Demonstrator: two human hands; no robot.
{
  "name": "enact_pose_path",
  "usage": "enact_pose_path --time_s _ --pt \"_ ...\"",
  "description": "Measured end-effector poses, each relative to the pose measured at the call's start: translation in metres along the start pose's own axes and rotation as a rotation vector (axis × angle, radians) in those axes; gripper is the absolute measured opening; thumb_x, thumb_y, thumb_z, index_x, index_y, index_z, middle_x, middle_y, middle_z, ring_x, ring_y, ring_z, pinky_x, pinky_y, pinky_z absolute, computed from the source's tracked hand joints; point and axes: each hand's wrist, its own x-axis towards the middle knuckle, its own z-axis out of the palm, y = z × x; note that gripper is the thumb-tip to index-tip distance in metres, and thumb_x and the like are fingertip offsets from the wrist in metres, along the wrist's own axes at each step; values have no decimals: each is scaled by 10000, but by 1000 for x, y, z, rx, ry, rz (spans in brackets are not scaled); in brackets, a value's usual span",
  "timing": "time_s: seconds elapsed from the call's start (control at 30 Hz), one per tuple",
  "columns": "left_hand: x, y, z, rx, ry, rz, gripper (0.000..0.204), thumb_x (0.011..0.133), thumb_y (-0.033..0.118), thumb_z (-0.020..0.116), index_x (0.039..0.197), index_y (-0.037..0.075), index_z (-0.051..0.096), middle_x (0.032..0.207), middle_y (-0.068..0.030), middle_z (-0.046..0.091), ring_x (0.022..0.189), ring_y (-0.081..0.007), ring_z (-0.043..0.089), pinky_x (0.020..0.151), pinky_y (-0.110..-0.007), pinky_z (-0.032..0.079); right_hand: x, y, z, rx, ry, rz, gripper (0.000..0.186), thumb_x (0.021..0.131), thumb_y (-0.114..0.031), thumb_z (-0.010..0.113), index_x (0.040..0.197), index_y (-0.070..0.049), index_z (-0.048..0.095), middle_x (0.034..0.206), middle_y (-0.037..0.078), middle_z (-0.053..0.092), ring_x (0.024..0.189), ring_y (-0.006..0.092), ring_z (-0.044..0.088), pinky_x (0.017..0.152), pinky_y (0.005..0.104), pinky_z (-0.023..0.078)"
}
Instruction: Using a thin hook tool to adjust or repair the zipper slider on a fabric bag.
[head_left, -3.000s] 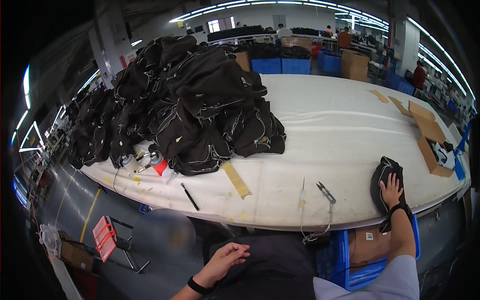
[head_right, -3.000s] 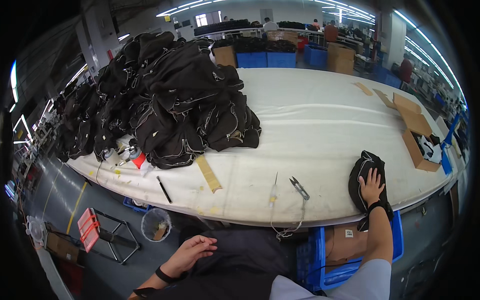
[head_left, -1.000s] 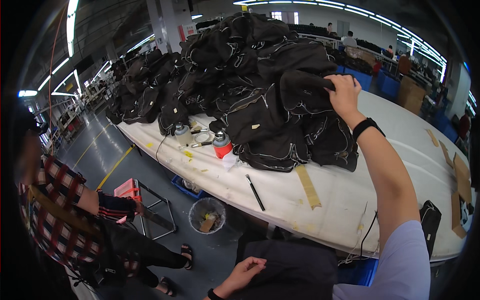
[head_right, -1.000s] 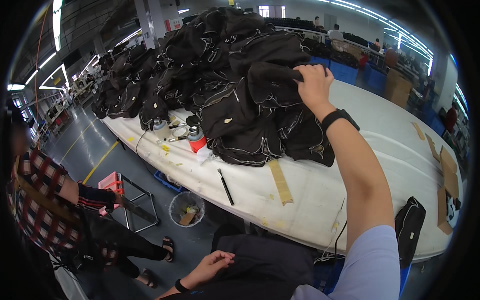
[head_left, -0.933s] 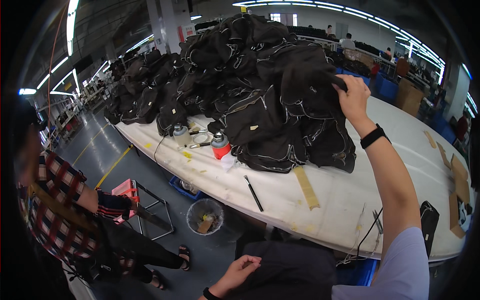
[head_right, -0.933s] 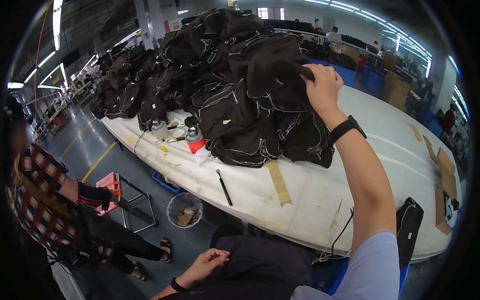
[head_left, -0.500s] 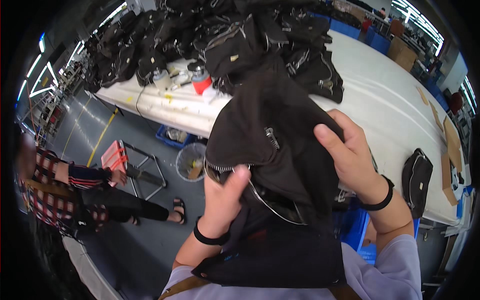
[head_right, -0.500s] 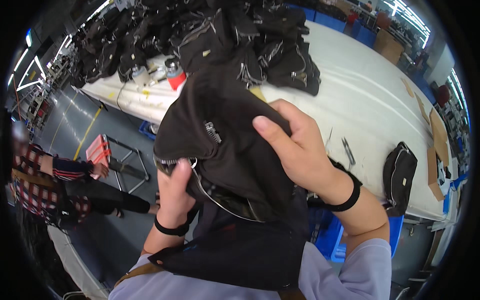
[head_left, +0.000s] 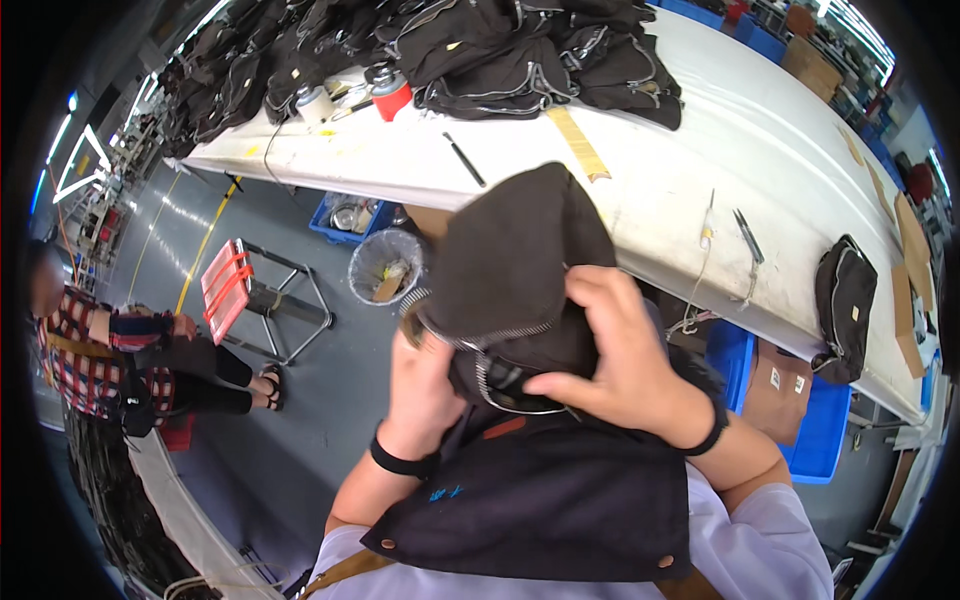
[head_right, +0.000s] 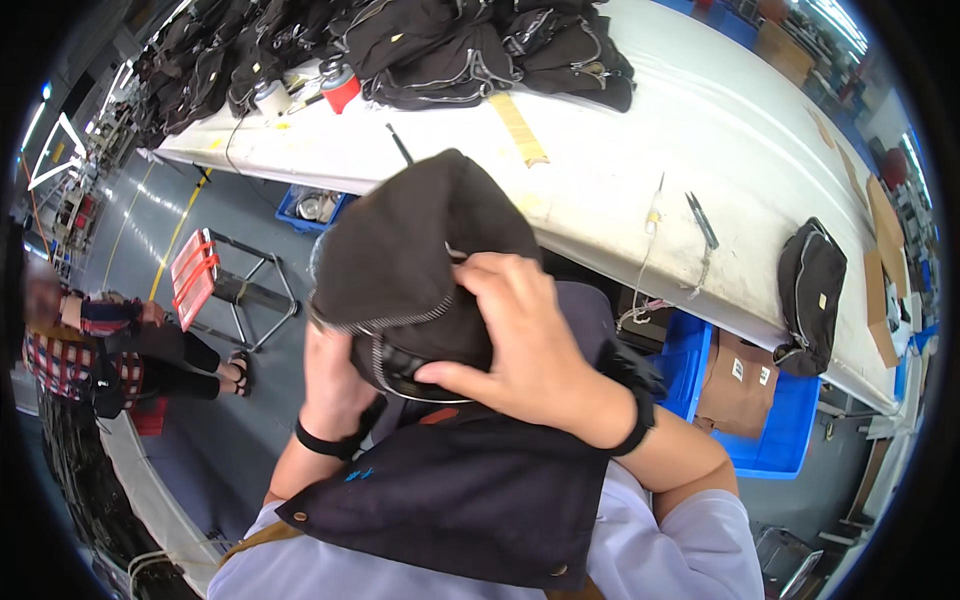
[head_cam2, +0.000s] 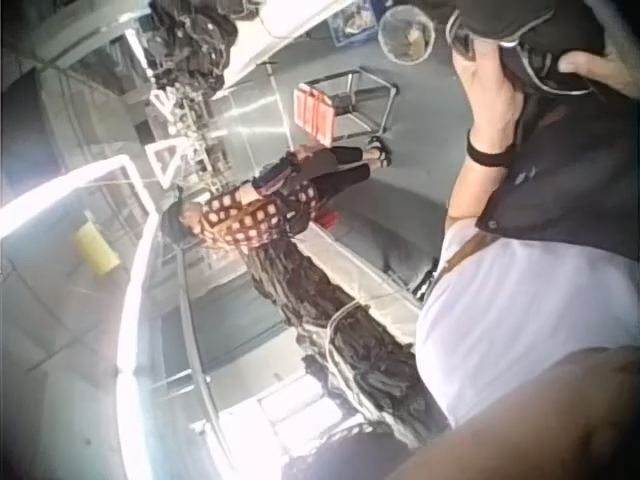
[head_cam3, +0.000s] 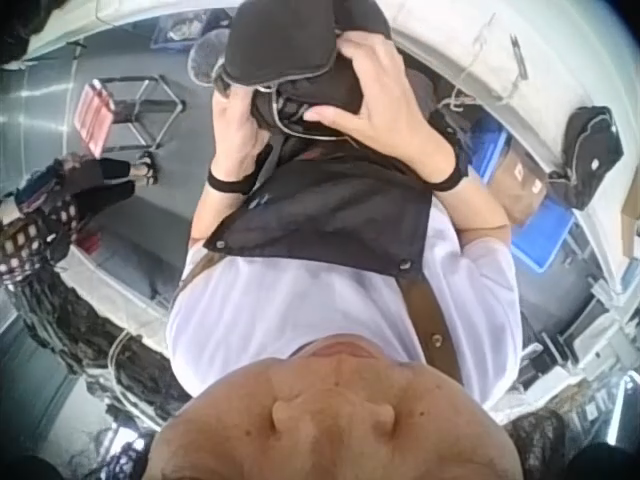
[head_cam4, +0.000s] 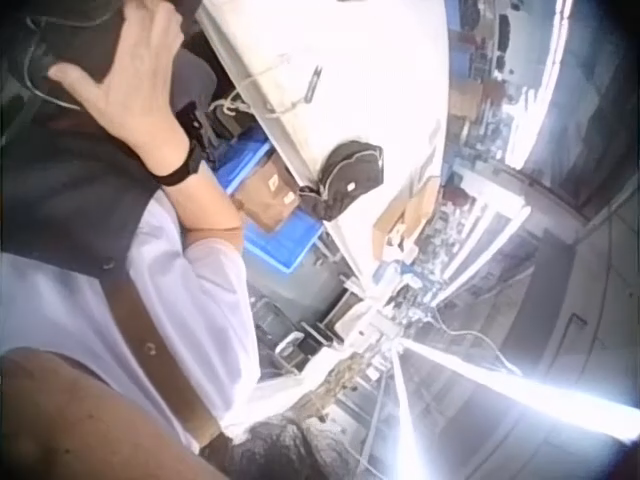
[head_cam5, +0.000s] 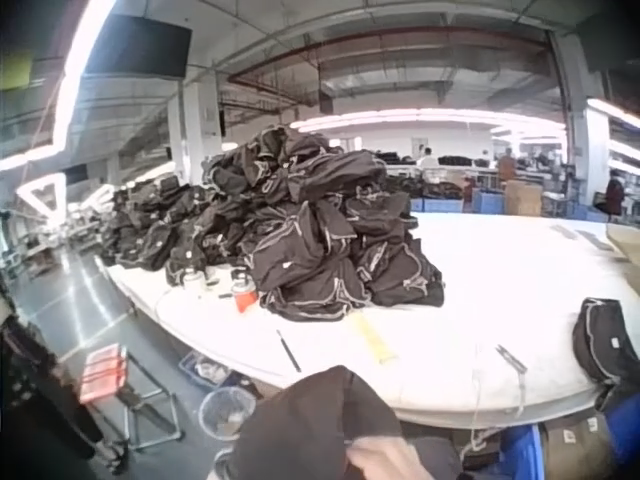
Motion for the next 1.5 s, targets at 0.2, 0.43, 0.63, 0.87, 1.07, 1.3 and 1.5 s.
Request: enact_pose_path --time_s 0.2,0.43,0.63,0.87,1.07,1.3,1.5 --pt "-32 -41 -19 9 -121 -162 285 925 119 581 1159 -32 523 1105 -83 599 1057 -142 547 931 -287 424 -24 31 29 272 68 115 494 703 -194 756 1066 21 499 1036 165 503 905 324 528 815 372 446" --pt "-49 -31 -37 458 -251 -348 378 877 107 650 1204 14 484 1098 -74 579 982 -138 552 862 -319 476 -20 26 31 283 231 69 341 745 -28 691 1058 -1 559 925 128 558 812 240 561 739 294 484" --pt "-24 -1 2 1423 -260 680 885 619 115 837 1356 36 352 1332 -202 429 1294 -364 382 1044 -539 305 3 17 40 -47 -34 -97 386 653 -25 674 1030 0 592 918 129 578 825 309 583 709 355 460" --pt "-2 2 -13 1557 -418 601 539 615 44 717 1139 61 592 986 -68 623 1026 -231 597 1017 -473 347 -12 27 57 161 -135 -53 357 665 3 674 1001 -24 555 906 134 593 856 300 596 769 374 480" --pt "1 3 -15 1471 -508 607 338 580 77 761 906 96 671 770 -47 621 789 -229 603 773 -361 418 -28 28 63 353 -133 164 345 752 -39 683 1063 -5 537 905 125 603 837 266 627 775 359 504" --pt "0 -2 -50 746 -349 -422 138 837 129 668 922 21 671 797 -32 659 715 -104 602 663 -252 461 -22 31 45 594 -639 250 432 803 -112 662 1170 6 467 1002 182 629 935 292 634 804 376 494" --pt "19 -9 -58 526 -324 -748 261 910 251 635 1039 25 641 942 -15 657 834 -81 594 738 -244 491 19 -58 9 474 -559 -380 591 834 -299 659 1285 8 430 1197 183 508 1099 351 502 917 411 412"
